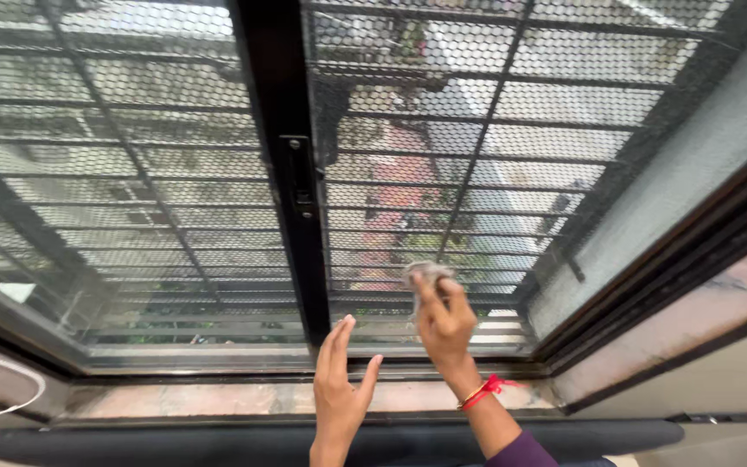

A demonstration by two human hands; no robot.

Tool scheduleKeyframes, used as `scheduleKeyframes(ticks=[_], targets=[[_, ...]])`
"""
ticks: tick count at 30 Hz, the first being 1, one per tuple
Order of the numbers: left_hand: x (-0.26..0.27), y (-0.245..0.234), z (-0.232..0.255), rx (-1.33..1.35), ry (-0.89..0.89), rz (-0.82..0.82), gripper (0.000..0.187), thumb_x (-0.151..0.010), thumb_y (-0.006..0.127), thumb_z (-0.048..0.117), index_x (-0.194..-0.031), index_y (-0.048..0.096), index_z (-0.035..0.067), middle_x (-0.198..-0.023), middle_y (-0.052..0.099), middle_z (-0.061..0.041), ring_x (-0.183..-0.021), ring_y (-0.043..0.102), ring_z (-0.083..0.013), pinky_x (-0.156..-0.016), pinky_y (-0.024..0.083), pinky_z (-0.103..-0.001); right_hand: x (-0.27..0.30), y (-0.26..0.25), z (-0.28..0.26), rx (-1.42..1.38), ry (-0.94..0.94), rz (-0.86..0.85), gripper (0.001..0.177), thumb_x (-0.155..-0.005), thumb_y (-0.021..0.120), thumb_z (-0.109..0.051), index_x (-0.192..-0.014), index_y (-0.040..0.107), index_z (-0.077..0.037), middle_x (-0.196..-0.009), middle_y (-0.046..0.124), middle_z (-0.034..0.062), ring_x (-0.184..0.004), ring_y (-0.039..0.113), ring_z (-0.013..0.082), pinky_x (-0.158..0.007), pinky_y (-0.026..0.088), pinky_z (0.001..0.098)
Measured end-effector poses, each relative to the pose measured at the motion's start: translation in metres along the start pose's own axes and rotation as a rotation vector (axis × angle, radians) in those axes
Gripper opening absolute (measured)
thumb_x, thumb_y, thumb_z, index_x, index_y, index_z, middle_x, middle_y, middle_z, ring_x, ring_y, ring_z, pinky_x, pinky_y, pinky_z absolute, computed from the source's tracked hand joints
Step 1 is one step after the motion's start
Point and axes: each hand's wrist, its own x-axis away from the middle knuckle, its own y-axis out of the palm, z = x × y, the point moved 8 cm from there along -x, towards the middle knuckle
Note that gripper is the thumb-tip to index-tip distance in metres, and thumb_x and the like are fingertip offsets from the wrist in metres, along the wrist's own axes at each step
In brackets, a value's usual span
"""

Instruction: The person cleans a window with a metal mesh screen using a cloth. They wipe the glass and the frame in various sections, moving the cloth back and forth to remove dirt.

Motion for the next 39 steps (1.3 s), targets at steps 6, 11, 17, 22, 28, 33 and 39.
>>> scheduleKeyframes(ticks=[6, 11, 17, 22, 28, 33, 39], targets=[[-0.004, -0.003, 0.002, 0.004, 0.025, 0.040, 0.062, -0.082, 0.080, 0.016, -0.138, 0.056, 0.004, -0.138, 0.062, -0.016, -0.128, 0.058, -0.0353, -0.106, 0.047, -0.043, 0.011, 0.028, -0.043, -0.101, -0.171, -0.105, 0.041, -0.083, 0.071, 0.000, -0.122, 0.069, -0.013, -0.107, 0.066, 0.0094, -0.090, 0.069, 0.0302, -0.071, 0.056, 0.0378], [-0.005, 0.002, -0.003, 0.030, 0.024, 0.048, 0.053, -0.084, 0.078, 0.015, -0.132, 0.061, 0.003, -0.133, 0.065, -0.015, -0.123, 0.062, -0.0344, -0.103, 0.050, -0.042, 0.011, 0.033, -0.022, -0.078, 0.023, -0.120, 0.045, -0.085, 0.071, 0.001, -0.126, 0.073, -0.017, -0.099, 0.064, 0.0096, -0.074, 0.066, 0.0258, -0.062, 0.054, 0.0382], [-0.007, 0.016, -0.017, -0.023, 0.003, 0.075, 0.048, -0.089, 0.076, 0.017, -0.132, 0.062, 0.002, -0.131, 0.066, -0.015, -0.117, 0.066, -0.0357, -0.098, 0.052, -0.044, 0.016, 0.054, -0.030, -0.217, 0.003, -0.293, 0.063, -0.075, 0.073, -0.003, -0.137, 0.064, -0.012, -0.108, 0.062, 0.0162, -0.080, 0.066, 0.0327, -0.068, 0.055, 0.0411], [-0.010, 0.041, -0.021, -0.026, 0.044, 0.134, 0.041, -0.094, 0.065, 0.009, -0.134, 0.061, 0.005, -0.138, 0.061, -0.020, -0.119, 0.063, -0.0400, -0.095, 0.052, -0.046, 0.028, 0.044, -0.028, -0.355, 0.082, -0.341, 0.070, -0.076, 0.071, 0.001, -0.143, 0.055, -0.007, -0.122, 0.061, 0.0216, -0.101, 0.066, 0.0395, -0.081, 0.055, 0.0422], [-0.019, 0.058, -0.037, -0.076, -0.008, 0.202, 0.039, -0.089, 0.064, 0.000, -0.127, 0.068, 0.010, -0.124, 0.065, -0.016, -0.105, 0.068, -0.0342, -0.086, 0.055, -0.043, 0.056, 0.041, -0.013, -0.461, 0.292, -0.278, 0.067, -0.082, 0.068, 0.005, -0.147, 0.053, -0.005, -0.136, 0.064, 0.0188, -0.113, 0.070, 0.0319, -0.085, 0.059, 0.0337], [-0.035, 0.050, -0.031, -0.009, 0.036, 0.234, 0.033, -0.091, 0.064, -0.004, -0.121, 0.071, 0.008, -0.123, 0.065, -0.012, -0.105, 0.069, -0.0312, -0.085, 0.058, -0.041, 0.069, 0.049, -0.005, -0.608, 0.404, -0.303, 0.080, -0.086, 0.066, 0.005, -0.158, 0.032, -0.004, -0.147, 0.060, 0.0171, -0.130, 0.065, 0.0293, -0.081, 0.061, 0.0309], [-0.035, 0.044, -0.011, 0.045, 0.094, 0.199, 0.031, -0.088, 0.070, -0.001, -0.119, 0.068, 0.004, -0.125, 0.060, -0.015, -0.107, 0.066, -0.0330, -0.084, 0.057, -0.040, 0.080, 0.052, -0.008, -0.703, 0.443, -0.395, 0.094, -0.084, 0.063, 0.007, -0.163, 0.012, -0.006, -0.156, 0.049, 0.0201, -0.142, 0.052, 0.0307, -0.088, 0.058, 0.0330]])
